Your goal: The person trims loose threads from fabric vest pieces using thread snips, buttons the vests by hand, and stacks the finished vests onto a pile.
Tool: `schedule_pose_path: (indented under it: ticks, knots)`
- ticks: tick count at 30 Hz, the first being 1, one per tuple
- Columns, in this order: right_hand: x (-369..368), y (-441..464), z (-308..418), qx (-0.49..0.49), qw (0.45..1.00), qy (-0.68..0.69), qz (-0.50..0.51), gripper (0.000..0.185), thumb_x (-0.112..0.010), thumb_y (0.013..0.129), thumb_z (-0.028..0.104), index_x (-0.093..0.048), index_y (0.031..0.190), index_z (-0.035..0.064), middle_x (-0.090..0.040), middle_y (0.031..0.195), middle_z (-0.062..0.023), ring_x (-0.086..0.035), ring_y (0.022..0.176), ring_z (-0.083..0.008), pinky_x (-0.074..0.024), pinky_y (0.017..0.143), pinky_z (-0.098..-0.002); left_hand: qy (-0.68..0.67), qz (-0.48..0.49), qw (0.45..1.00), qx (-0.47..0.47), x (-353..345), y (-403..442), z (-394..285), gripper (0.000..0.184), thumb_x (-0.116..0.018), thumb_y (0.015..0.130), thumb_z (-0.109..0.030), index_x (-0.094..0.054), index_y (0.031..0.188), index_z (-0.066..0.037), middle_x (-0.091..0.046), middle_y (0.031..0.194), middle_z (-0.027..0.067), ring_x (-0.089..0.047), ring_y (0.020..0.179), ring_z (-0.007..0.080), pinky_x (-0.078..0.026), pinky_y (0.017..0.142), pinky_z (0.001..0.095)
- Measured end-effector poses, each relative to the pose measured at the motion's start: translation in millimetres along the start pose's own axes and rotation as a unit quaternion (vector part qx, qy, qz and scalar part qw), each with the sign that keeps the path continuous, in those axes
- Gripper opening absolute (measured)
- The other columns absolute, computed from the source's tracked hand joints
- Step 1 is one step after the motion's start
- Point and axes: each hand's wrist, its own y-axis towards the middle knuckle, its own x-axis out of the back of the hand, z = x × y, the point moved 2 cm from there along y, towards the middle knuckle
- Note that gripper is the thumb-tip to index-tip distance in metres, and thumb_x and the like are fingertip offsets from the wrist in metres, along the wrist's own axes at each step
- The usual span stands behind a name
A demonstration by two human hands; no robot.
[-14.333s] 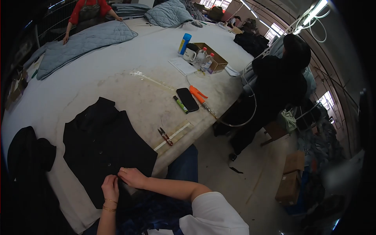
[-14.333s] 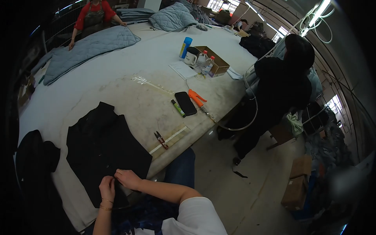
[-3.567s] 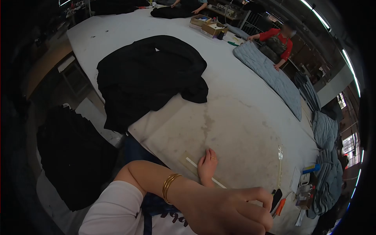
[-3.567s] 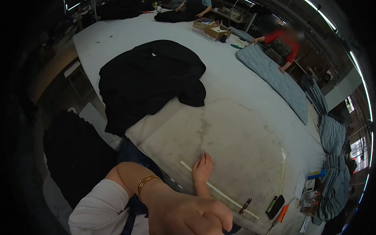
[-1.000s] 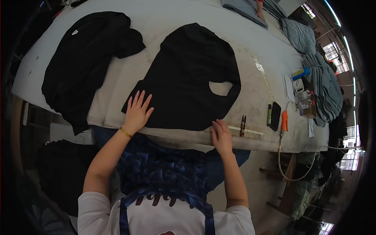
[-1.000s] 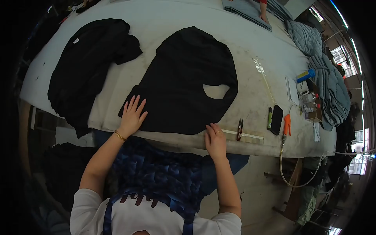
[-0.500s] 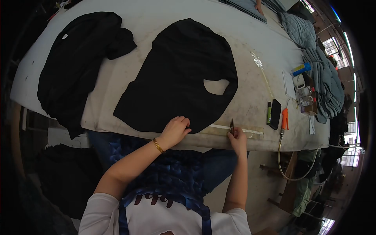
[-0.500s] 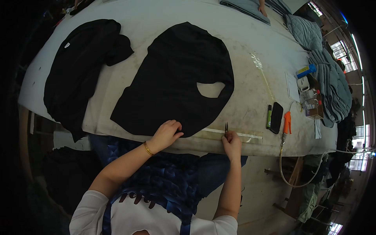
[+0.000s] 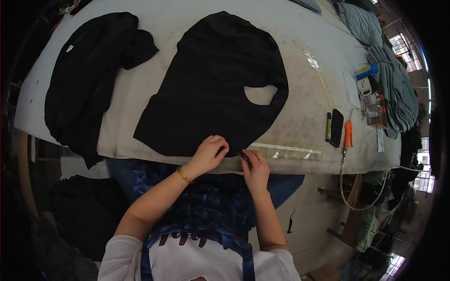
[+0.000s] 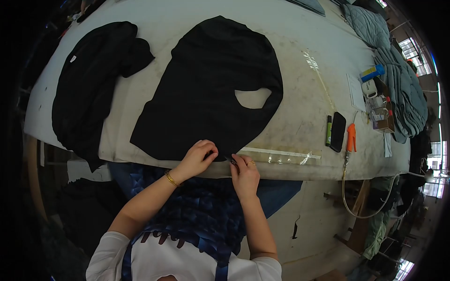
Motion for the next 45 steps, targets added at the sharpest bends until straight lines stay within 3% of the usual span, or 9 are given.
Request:
schedule_pose_path:
  ticks: [8, 17, 27, 29, 31, 35, 39, 41, 45]
  knots:
    - [-7, 0, 4, -0.015, 0.997, -0.080, -0.008, 0.022, -0.066, 0.085, 0.027, -0.070, 0.100, 0.0111, -0.062, 0.074, -0.0055, -0.062, 0.059, -0.0245, -0.0498, 0.056, -0.0344, 0.004, -0.014, 1.000, -0.014, -2, -1, 2, 0.010, -0.061, 0.083, -0.010, -0.059, 0.085, -0.001, -0.059, 0.090, 0.0102, -0.055, 0.082, 0.0261, -0.045, 0.076, 0.0350]
    - [-3, -2, 6, -0.033, 0.999, -0.040, -0.010, 0.028, -0.074, 0.076, 0.025, -0.071, 0.101, 0.0127, -0.057, 0.069, -0.0032, -0.059, 0.056, -0.0186, -0.0470, 0.052, -0.0310, -0.015, -0.030, 0.999, 0.007, -3, -1, -1, 0.009, -0.058, 0.084, -0.009, -0.058, 0.085, 0.000, -0.060, 0.091, 0.0128, -0.055, 0.086, 0.0315, -0.045, 0.079, 0.0392]
    - [-16, 2, 3, -0.028, 0.999, -0.039, -0.026, 0.023, -0.073, 0.078, 0.023, -0.071, 0.098, 0.0115, -0.057, 0.068, -0.0038, -0.058, 0.055, -0.0192, -0.0463, 0.052, -0.0316, -0.019, -0.028, 0.999, -0.009, -3, -4, 3, 0.009, -0.059, 0.083, -0.008, -0.057, 0.086, 0.000, -0.059, 0.094, 0.0126, -0.055, 0.087, 0.0315, -0.045, 0.080, 0.0394]
    - [-13, 4, 3, -0.055, 0.998, -0.017, -0.040, 0.022, -0.073, 0.079, 0.022, -0.071, 0.097, 0.0094, -0.057, 0.067, -0.0046, -0.058, 0.055, -0.0181, -0.0466, 0.053, -0.0311, -0.080, -0.076, 0.994, 0.021, 4, -8, 2, 0.007, -0.059, 0.083, -0.008, -0.057, 0.086, -0.001, -0.058, 0.097, 0.0113, -0.054, 0.090, 0.0297, -0.043, 0.080, 0.0386]
    - [-10, 5, 3, -0.067, 0.997, -0.004, -0.046, 0.025, -0.073, 0.078, 0.021, -0.070, 0.099, 0.0087, -0.058, 0.067, -0.0051, -0.058, 0.056, -0.0179, -0.0469, 0.054, -0.0310, 0.083, -0.165, 0.982, 0.037, 28, -18, 3, 0.008, -0.059, 0.082, -0.007, -0.057, 0.087, -0.002, -0.058, 0.101, 0.0113, -0.053, 0.094, 0.0299, -0.042, 0.083, 0.0370]
    - [-16, 3, 7, -0.077, 0.996, 0.010, -0.039, 0.031, -0.074, 0.078, 0.021, -0.066, 0.104, 0.0067, -0.060, 0.071, -0.0064, -0.060, 0.059, -0.0180, -0.0481, 0.056, -0.0310, 0.268, -0.172, 0.941, 0.113, 56, -37, 14, 0.014, -0.060, 0.080, -0.006, -0.059, 0.093, -0.002, -0.055, 0.105, 0.0124, -0.052, 0.097, 0.0283, -0.041, 0.082, 0.0380]
    - [-30, 3, 20, -0.102, 0.994, 0.040, 0.008, 0.031, -0.074, 0.078, 0.020, -0.064, 0.103, 0.0063, -0.062, 0.076, -0.0070, -0.061, 0.062, -0.0187, -0.0492, 0.057, -0.0307, 0.255, -0.196, 0.947, 0.023, 57, -34, 4, 0.023, -0.060, 0.080, -0.005, -0.058, 0.102, 0.000, -0.053, 0.112, 0.0140, -0.051, 0.103, 0.0287, -0.042, 0.086, 0.0388]
    - [-32, 3, 28, -0.080, 0.995, 0.052, 0.010, 0.027, -0.076, 0.076, 0.012, -0.064, 0.099, 0.0031, -0.061, 0.076, -0.0074, -0.059, 0.065, -0.0125, -0.0494, 0.059, -0.0251, 0.160, -0.077, 0.982, -0.062, 47, -29, -4, 0.031, -0.061, 0.080, -0.006, -0.055, 0.110, 0.001, -0.052, 0.116, 0.0146, -0.050, 0.108, 0.0289, -0.043, 0.089, 0.0382]
    - [-36, -2, 25, -0.078, 0.994, 0.075, 0.025, 0.029, -0.076, 0.076, 0.017, -0.064, 0.100, 0.0069, -0.063, 0.078, -0.0074, -0.063, 0.065, -0.0186, -0.0506, 0.060, -0.0299, 0.168, 0.013, 0.986, -0.011, 42, -26, 3, 0.026, -0.066, 0.079, -0.010, -0.057, 0.103, -0.002, -0.054, 0.102, 0.0115, -0.053, 0.093, 0.0273, -0.044, 0.081, 0.0361]
